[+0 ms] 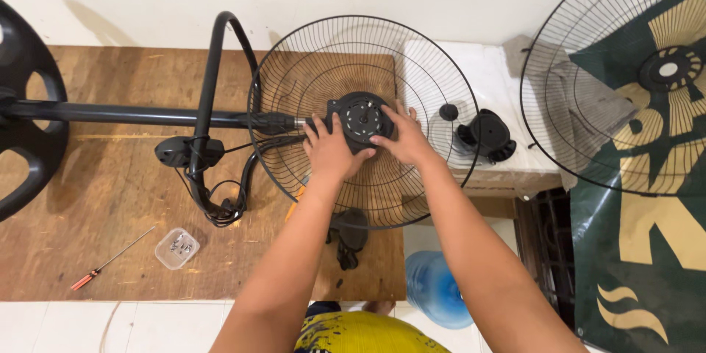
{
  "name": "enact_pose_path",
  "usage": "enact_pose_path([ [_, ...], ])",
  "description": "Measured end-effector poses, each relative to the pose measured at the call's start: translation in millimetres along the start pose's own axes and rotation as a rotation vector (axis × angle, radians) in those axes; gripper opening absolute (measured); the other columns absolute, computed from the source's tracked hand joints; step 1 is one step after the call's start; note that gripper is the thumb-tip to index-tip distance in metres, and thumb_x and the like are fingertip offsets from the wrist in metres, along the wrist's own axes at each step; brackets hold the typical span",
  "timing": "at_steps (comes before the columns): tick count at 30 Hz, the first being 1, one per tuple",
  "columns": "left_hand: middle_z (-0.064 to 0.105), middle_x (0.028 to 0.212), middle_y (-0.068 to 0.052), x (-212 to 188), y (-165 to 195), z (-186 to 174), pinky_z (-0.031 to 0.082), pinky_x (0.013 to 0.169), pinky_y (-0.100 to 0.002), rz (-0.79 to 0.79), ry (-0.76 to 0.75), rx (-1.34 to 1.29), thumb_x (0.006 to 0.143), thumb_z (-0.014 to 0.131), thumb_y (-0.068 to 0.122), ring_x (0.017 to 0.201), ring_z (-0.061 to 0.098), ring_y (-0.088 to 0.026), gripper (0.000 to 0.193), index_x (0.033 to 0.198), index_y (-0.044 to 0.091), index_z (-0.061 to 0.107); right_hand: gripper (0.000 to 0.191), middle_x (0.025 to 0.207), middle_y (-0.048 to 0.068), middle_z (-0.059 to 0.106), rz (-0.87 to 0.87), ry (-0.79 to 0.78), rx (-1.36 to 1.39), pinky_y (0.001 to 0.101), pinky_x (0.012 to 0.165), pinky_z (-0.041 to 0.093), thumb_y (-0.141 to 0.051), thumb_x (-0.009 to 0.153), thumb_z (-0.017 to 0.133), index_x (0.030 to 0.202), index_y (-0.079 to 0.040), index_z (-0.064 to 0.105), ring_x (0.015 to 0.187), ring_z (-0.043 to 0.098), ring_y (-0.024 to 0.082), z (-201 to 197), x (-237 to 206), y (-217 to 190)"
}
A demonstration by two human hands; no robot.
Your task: The person assembles a pedestal fan on a wooden table. They attach the motor housing to the stand, mount the front wire guard, secure the blade knob and rear cover, and fit the white rear plate onto the fan head using a screwdriver and by hand.
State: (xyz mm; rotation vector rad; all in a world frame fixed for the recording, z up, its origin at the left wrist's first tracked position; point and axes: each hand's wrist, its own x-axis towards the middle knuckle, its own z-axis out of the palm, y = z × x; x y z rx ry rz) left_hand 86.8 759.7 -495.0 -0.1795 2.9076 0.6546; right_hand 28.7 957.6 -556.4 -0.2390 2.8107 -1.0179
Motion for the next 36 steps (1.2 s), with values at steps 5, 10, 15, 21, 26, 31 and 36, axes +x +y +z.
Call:
enact_pose_path([
  [5,0.025,0.161,-0.027,-33.6,0.8,-4.6,0.024,0.118,-0.060,0.043,0.101,-0.052,0.070,0.087,0.056,0.150,0.021,-0.049,0.104,0.151,0.009,0.042,0.067,0.157,0.023,0.045,-0.131,0.280,0.148,0.0458,0.120,0.036,-0.025,0.085,0.082,0.145,-0.010,0.056,0.147,0.042,0.040,-9.5,-30.0,-23.1],
  [10,0.055,0.143,-0.015,-77.5,-7.6,-7.4,0.037,0.109,-0.057,0.089,0.266,-0.184,0.071,0.086,0.040,0.139,0.045,-0.038,0.077,0.136,0.009,0.060,0.039,0.118,0.016,0.073,-0.189,0.360,0.241,0.0385,0.093,0.054,-0.012,0.086,0.078,0.123,-0.006,0.070,0.105,0.069,0.029,-5.4,-73.9,-73.7],
  [15,0.071,0.108,-0.011,-117.1,-24.2,-15.2,0.051,0.091,-0.046,0.232,0.658,-0.368,0.082,0.082,0.024,0.104,0.065,-0.033,0.030,0.106,0.009,0.073,0.019,0.099,0.010,0.077,-0.297,0.342,0.378,0.0300,0.074,0.057,-0.010,0.095,0.070,0.112,-0.003,0.073,0.081,0.072,0.015,12.7,-113.6,-126.2],
  [21,0.062,0.069,-0.010,-170.6,-80.7,-25.6,0.051,0.058,-0.039,0.218,0.813,-0.554,0.084,0.077,0.015,0.063,0.064,-0.027,0.016,0.081,0.005,0.065,0.015,0.084,0.008,0.075,-0.333,0.182,0.580,0.0245,0.066,0.055,-0.013,0.104,0.062,0.106,0.000,0.069,0.076,0.069,0.007,66.9,-159.1,-188.9],
  [26,0.060,0.065,-0.007,-198.1,-177.7,-20.7,0.050,0.053,-0.038,0.183,0.810,-0.537,0.084,0.078,0.018,0.056,0.062,-0.025,0.020,0.080,0.007,0.061,0.016,0.081,0.013,0.075,-0.385,0.007,0.452,0.0319,0.064,0.056,-0.015,0.102,0.061,0.104,-0.001,0.069,0.070,0.073,0.018,127.9,-185.8,-235.9],
  [31,0.063,0.067,-0.007,-218.9,-283.6,-9.8,0.051,0.056,-0.039,0.101,0.736,-0.490,0.081,0.076,0.017,0.061,0.066,-0.025,0.016,0.084,0.010,0.062,0.018,0.089,0.020,0.074,-0.477,-0.097,0.296,0.0423,0.069,0.058,-0.016,0.099,0.061,0.108,-0.003,0.069,0.081,0.074,0.036,210.5,-205.0,-284.0],
  [36,0.070,0.073,-0.009,-225.5,-371.4,-12.7,0.055,0.061,-0.044,-0.124,0.557,-0.454,0.085,0.074,0.024,0.068,0.070,-0.031,0.017,0.086,0.010,0.065,0.019,0.088,0.020,0.073,-0.358,-0.189,0.292,0.0426,0.070,0.057,-0.018,0.099,0.061,0.110,-0.005,0.069,0.080,0.075,0.036,304.4,-195.7,-318.4],
])
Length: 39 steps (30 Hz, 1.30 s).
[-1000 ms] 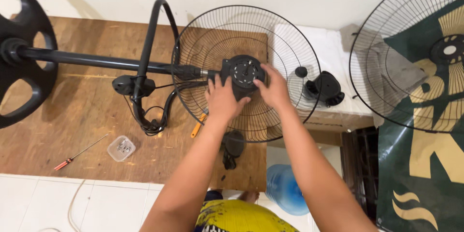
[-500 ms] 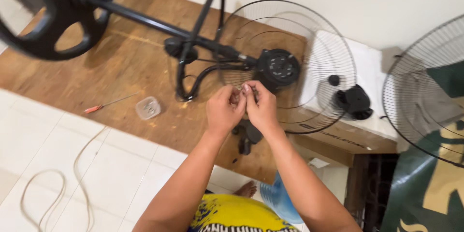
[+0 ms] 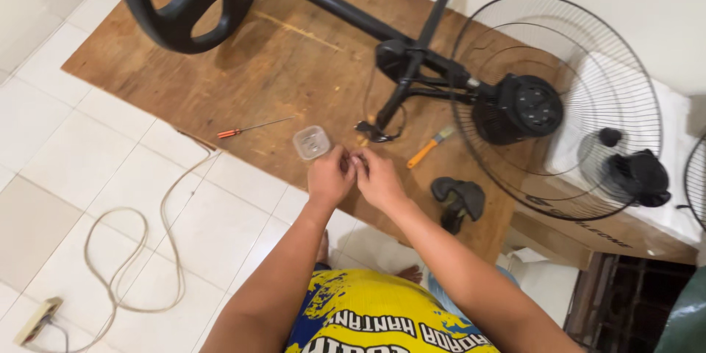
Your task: The person assembles a pedestal fan on a wooden table. They attach the motor housing to the stand, mount the front wire guard, secure the blade knob and rear cover, and fit the white rear plate onto the fan head using a screwdriver and by hand.
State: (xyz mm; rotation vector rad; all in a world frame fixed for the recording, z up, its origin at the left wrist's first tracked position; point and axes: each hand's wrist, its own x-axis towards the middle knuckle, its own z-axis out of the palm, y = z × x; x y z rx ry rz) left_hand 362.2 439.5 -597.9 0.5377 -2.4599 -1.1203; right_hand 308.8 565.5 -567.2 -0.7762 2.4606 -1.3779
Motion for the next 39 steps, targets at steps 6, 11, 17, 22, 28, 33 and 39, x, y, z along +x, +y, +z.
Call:
enact_pose_path([
  [6,0.073,0.078,-0.009,30.6,-68.4,-47.4,0.056,0.068,-0.048,-0.150,-0.082,0.125,0.084,0.072,0.026,0.076,0.071,-0.035,0.015,0.088,0.012,0.068,0.017,0.092,0.018,0.074,-0.017,0.008,-0.111,0.0434,0.072,0.057,-0.015,0.095,0.063,0.107,-0.008,0.072,0.086,0.073,0.036,87.9,54.0,10.7],
  [11,0.068,0.110,-0.012,62.7,-131.8,-85.2,0.049,0.092,-0.049,-0.186,0.043,0.265,0.080,0.074,0.022,0.106,0.063,-0.036,0.027,0.105,0.013,0.069,0.017,0.092,0.015,0.075,0.064,-0.069,-0.444,0.0487,0.078,0.057,-0.028,0.089,0.072,0.102,-0.019,0.079,0.088,0.072,0.038,131.6,103.5,4.4],
  [17,0.052,0.142,-0.011,83.1,-192.3,-109.6,0.028,0.113,-0.052,-0.235,0.060,0.516,0.076,0.070,0.011,0.138,0.038,-0.034,0.057,0.133,0.013,0.064,0.020,0.094,0.013,0.075,0.179,-0.223,-0.678,0.0469,0.081,0.058,-0.034,0.084,0.076,0.100,-0.022,0.080,0.090,0.072,0.036,164.6,130.8,1.2],
  [22,0.053,0.142,-0.011,94.9,-203.2,-112.2,0.027,0.114,-0.053,-0.281,-0.021,0.553,0.086,0.062,0.009,0.139,0.038,-0.033,0.052,0.137,0.016,0.063,0.017,0.096,0.013,0.075,0.172,-0.204,-0.705,0.0471,0.080,0.058,-0.034,0.086,0.075,0.097,-0.022,0.080,0.091,0.072,0.035,177.0,134.4,3.7],
  [28,0.060,0.134,-0.007,95.7,-197.1,-110.3,0.027,0.117,-0.052,-0.331,-0.153,0.633,0.094,0.056,0.009,0.134,0.045,-0.031,0.035,0.125,0.019,0.069,0.014,0.098,0.013,0.075,0.258,-0.235,-0.712,0.0465,0.082,0.058,-0.026,0.086,0.070,0.096,-0.024,0.081,0.093,0.072,0.034,179.9,136.1,1.5],
  [33,0.063,0.128,-0.008,85.8,-198.6,-99.4,0.029,0.112,-0.051,-0.244,-0.102,0.657,0.090,0.057,0.009,0.127,0.048,-0.030,0.033,0.121,0.013,0.067,0.016,0.098,0.013,0.074,0.260,-0.230,-0.680,0.0468,0.081,0.057,-0.022,0.084,0.071,0.096,-0.027,0.081,0.094,0.071,0.035,172.0,128.3,9.4],
  [39,0.064,0.121,-0.010,51.1,-189.7,-87.5,0.030,0.110,-0.052,-0.116,-0.011,0.474,0.091,0.058,0.009,0.121,0.052,-0.030,0.031,0.121,0.010,0.062,0.013,0.096,0.010,0.075,0.271,-0.129,-0.553,0.0456,0.080,0.057,-0.023,0.086,0.072,0.095,-0.025,0.081,0.093,0.072,0.033,157.7,108.7,14.0],
])
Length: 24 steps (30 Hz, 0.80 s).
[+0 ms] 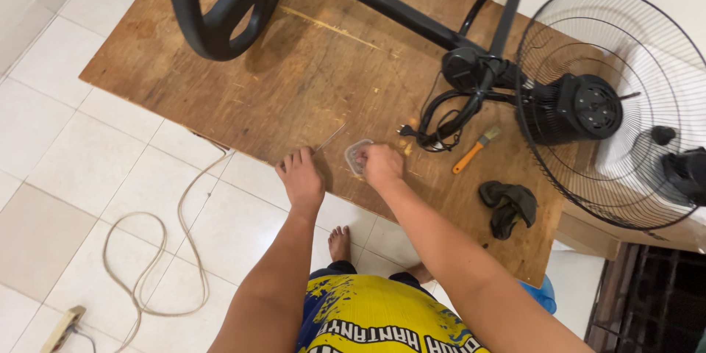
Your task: The person assembles a pedestal fan on a wooden table. They attach the motor housing to the stand, mount the front wire guard, secure the blade knob and rear cover, and fit the white rear plate onto the fan head using a screwdriver and by hand.
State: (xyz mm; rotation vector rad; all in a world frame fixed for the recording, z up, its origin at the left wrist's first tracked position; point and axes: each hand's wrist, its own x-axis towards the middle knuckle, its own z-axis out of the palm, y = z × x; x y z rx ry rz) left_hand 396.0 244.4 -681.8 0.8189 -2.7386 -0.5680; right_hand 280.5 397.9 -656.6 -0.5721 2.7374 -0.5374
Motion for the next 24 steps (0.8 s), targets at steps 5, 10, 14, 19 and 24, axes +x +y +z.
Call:
enact_pose_path([
  [5,0.065,0.113,-0.014,-26.4,32.0,-0.2,0.039,0.097,-0.053,0.120,0.207,-0.228,0.091,0.055,0.007,0.110,0.057,-0.036,0.028,0.119,0.004,0.060,0.010,0.093,0.006,0.077,-0.078,0.189,0.209,0.0475,0.073,0.056,-0.024,0.087,0.071,0.096,-0.020,0.075,0.089,0.072,0.033,-23.1,-22.6,0.5],
  [10,0.062,0.104,-0.022,-51.9,103.3,-1.7,0.049,0.081,-0.050,0.274,0.221,-0.486,0.104,0.052,0.012,0.096,0.061,-0.044,0.018,0.116,0.001,0.058,0.009,0.090,0.012,0.077,-0.086,0.185,0.454,0.0394,0.074,0.058,-0.014,0.091,0.071,0.099,-0.010,0.071,0.084,0.075,0.029,-73.2,-63.3,18.0],
  [14,0.064,0.105,-0.023,-71.4,182.5,-5.0,0.049,0.078,-0.052,0.282,0.087,-0.693,0.104,0.053,0.014,0.094,0.062,-0.046,0.018,0.114,0.000,0.058,0.008,0.089,0.013,0.078,-0.072,0.219,0.797,0.0282,0.073,0.059,-0.004,0.093,0.068,0.101,-0.001,0.067,0.082,0.077,0.018,-131.5,-99.5,49.2],
  [19,0.063,0.113,-0.025,-87.5,285.3,-11.9,0.051,0.086,-0.049,0.469,0.243,-0.785,0.107,0.051,0.016,0.103,0.063,-0.045,0.022,0.120,-0.001,0.056,0.013,0.092,0.008,0.079,-0.026,0.394,0.823,0.0238,0.072,0.059,-0.005,0.094,0.070,0.105,0.003,0.071,0.085,0.076,0.011,-209.1,-143.5,107.7],
  [24,0.061,0.096,-0.015,-101.8,382.7,-24.6,0.052,0.078,-0.039,0.410,0.026,-1.039,0.104,0.062,0.019,0.087,0.062,-0.031,0.020,0.114,0.001,0.058,0.014,0.090,0.007,0.080,0.088,0.564,0.902,0.0224,0.071,0.057,-0.006,0.096,0.069,0.105,0.002,0.075,0.082,0.075,0.009,-256.7,-169.0,176.8],
])
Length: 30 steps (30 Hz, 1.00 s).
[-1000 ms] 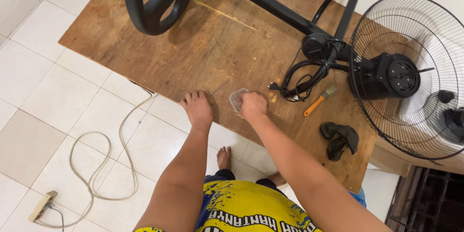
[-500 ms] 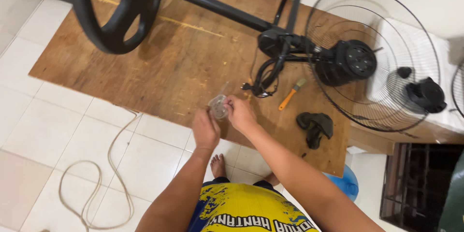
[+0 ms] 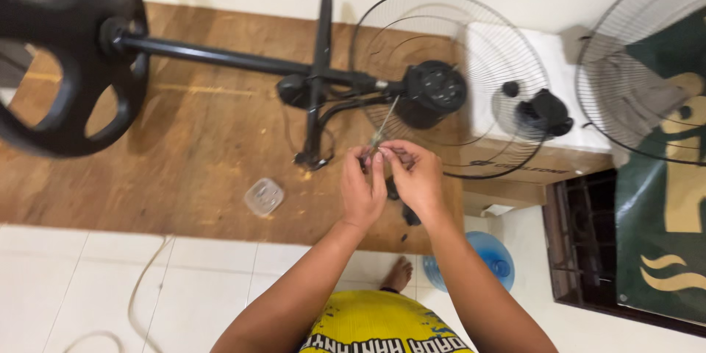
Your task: The person assembles a pedestal fan on a wooden table. They attach the motor housing to the stand, mount the front wire guard, secure the blade knob and rear cover, and fit the white rear plate onto the fan head using a screwdriver and by hand.
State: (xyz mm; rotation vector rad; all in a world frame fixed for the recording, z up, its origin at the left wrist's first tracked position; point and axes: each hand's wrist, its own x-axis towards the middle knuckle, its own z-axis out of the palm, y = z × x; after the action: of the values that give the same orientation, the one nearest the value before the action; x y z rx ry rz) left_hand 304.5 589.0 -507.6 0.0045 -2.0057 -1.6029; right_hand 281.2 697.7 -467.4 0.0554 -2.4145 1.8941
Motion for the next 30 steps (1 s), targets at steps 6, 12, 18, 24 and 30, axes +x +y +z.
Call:
enact_pose_path([
  [6,0.059,0.090,-0.010,40.4,38.8,91.0,0.051,0.074,-0.036,-0.003,-0.019,0.019,0.093,0.073,0.017,0.080,0.059,-0.023,0.032,0.116,0.002,0.058,0.015,0.095,0.006,0.079,-0.005,0.150,0.027,0.0221,0.075,0.055,-0.008,0.096,0.070,0.106,0.002,0.076,0.084,0.071,0.007,-98.2,47.4,49.4],
  [12,0.060,0.090,-0.013,75.2,16.3,173.5,0.051,0.079,-0.043,-0.011,0.004,0.179,0.083,0.074,0.006,0.085,0.062,-0.030,0.035,0.114,0.002,0.059,0.019,0.098,0.005,0.078,0.050,0.048,0.102,0.0230,0.076,0.056,-0.010,0.097,0.068,0.111,0.001,0.075,0.088,0.071,0.008,-183.6,107.3,113.3],
  [18,0.065,0.102,-0.014,104.1,-28.5,232.9,0.052,0.088,-0.046,-0.176,-0.039,0.376,0.081,0.073,0.006,0.099,0.064,-0.034,0.040,0.120,0.006,0.063,0.016,0.098,0.008,0.079,0.007,-0.014,-0.075,0.0267,0.081,0.056,-0.016,0.096,0.073,0.107,-0.004,0.077,0.089,0.073,0.013,-207.6,166.8,155.8],
  [24,0.058,0.129,-0.017,138.4,-38.4,241.1,0.049,0.101,-0.046,-0.308,-0.348,0.625,0.062,0.093,0.025,0.124,0.057,-0.037,0.088,0.139,0.008,0.054,0.014,0.131,0.018,0.065,-0.175,0.085,-0.521,0.0435,0.103,0.048,-0.023,0.081,0.084,0.095,-0.019,0.083,0.120,0.059,0.034,-198.3,208.3,169.1],
  [30,0.055,0.134,-0.018,165.1,-46.2,235.0,0.047,0.104,-0.046,-0.261,-0.515,0.711,0.045,0.104,0.039,0.127,0.054,-0.038,0.122,0.147,0.006,0.045,0.014,0.152,0.013,0.051,-0.038,0.087,-0.551,0.0499,0.119,0.033,-0.027,0.083,0.083,0.095,-0.022,0.082,0.143,0.036,0.041,-179.9,222.4,172.0],
])
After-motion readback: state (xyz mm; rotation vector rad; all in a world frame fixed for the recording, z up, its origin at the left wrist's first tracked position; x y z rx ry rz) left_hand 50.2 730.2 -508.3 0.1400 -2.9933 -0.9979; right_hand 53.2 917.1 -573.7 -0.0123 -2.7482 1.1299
